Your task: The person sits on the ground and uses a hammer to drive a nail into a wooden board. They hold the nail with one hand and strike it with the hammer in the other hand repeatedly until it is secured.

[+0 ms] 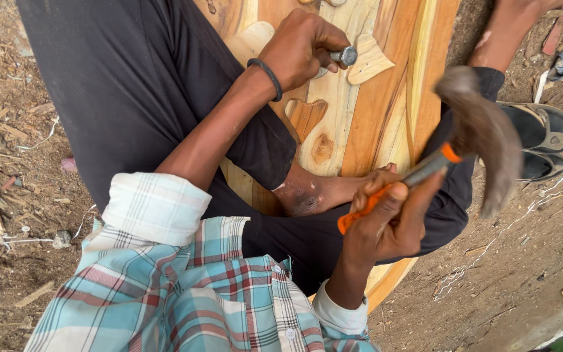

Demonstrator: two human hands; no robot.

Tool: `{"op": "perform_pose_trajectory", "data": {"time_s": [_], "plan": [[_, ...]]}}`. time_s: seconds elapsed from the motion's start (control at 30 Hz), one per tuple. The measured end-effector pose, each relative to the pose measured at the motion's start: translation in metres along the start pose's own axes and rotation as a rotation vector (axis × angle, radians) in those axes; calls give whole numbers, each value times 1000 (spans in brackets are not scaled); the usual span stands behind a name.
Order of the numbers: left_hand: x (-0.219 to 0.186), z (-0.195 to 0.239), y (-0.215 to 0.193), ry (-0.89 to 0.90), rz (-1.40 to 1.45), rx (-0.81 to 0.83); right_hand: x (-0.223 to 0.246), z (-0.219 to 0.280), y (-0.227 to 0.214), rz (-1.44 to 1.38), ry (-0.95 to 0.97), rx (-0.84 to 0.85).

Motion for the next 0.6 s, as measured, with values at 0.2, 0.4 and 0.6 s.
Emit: {"op": "perform_pose_trajectory", "data": {"time_s": [0.2, 0.4, 0.6], "plan": [[-2, 0, 2, -17, 40, 11, -29, -3, 43, 565, -140, 355], [-5, -1, 2, 35, 35, 8, -25, 4, 1, 114, -42, 25], [-4, -2, 2, 2, 6, 6, -25, -15, 49, 515, -120, 365]]}}
Point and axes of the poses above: each hand's wrist, its own z-axis away from the middle knuckle, its own y-axis out of the palm, x = y × z, the point moved 9 cm from there along -z, towards the middle knuckle, and after that the axes turned 9 degrees about z, right-handed, at the moved point
